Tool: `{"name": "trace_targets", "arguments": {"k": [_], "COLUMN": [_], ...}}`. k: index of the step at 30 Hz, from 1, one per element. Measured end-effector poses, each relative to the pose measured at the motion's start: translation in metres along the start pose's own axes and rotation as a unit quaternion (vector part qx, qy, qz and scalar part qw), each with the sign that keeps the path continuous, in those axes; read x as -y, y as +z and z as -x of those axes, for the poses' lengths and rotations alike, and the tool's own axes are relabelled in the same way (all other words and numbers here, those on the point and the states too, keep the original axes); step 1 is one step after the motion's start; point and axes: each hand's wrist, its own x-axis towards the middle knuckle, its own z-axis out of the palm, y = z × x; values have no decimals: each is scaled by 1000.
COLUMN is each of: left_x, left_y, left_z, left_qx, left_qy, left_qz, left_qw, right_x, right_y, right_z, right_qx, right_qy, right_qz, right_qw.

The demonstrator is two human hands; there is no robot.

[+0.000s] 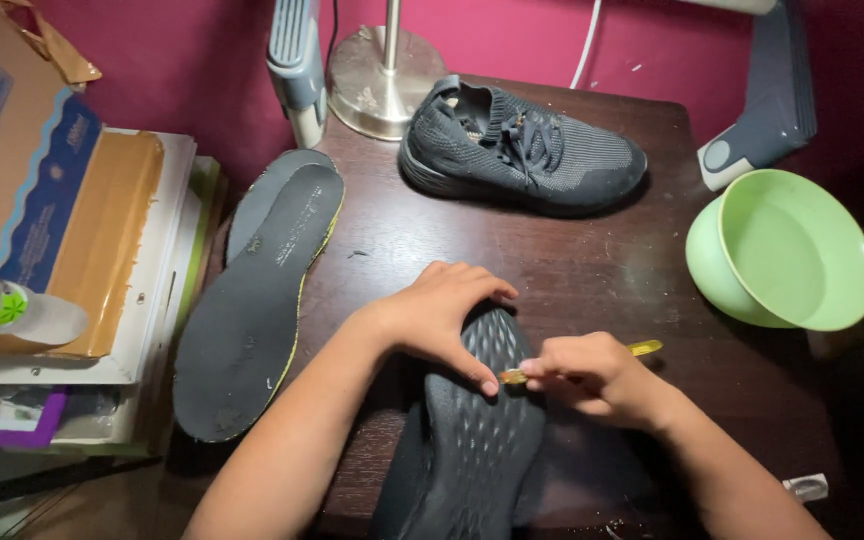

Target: Brushing and cleaning the sole of a black sneaker using a toothbrush and cleaning solution at a repair bench.

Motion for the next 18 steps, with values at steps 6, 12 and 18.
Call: {"name": "trace_targets", "arguments": {"k": [6,12,18], "left_x": [-3,-17,-18], "left_y": [-2,-11,-10], "left_z": [0,7,4], "left_qx": [-6,1,1], "left_qy": [-29,-103,-102], "left_qz": [-105,-144,-133], "left_qw": [994,984,986], "right_x": [-1,19,13], "right_y": [16,-19,24], "right_z": [-40,-17,-42], "right_qx": [-71,-27,-71], "right_qy": [107,132,112], "right_qz": [141,117,265], "right_qw": [982,984,955]}}
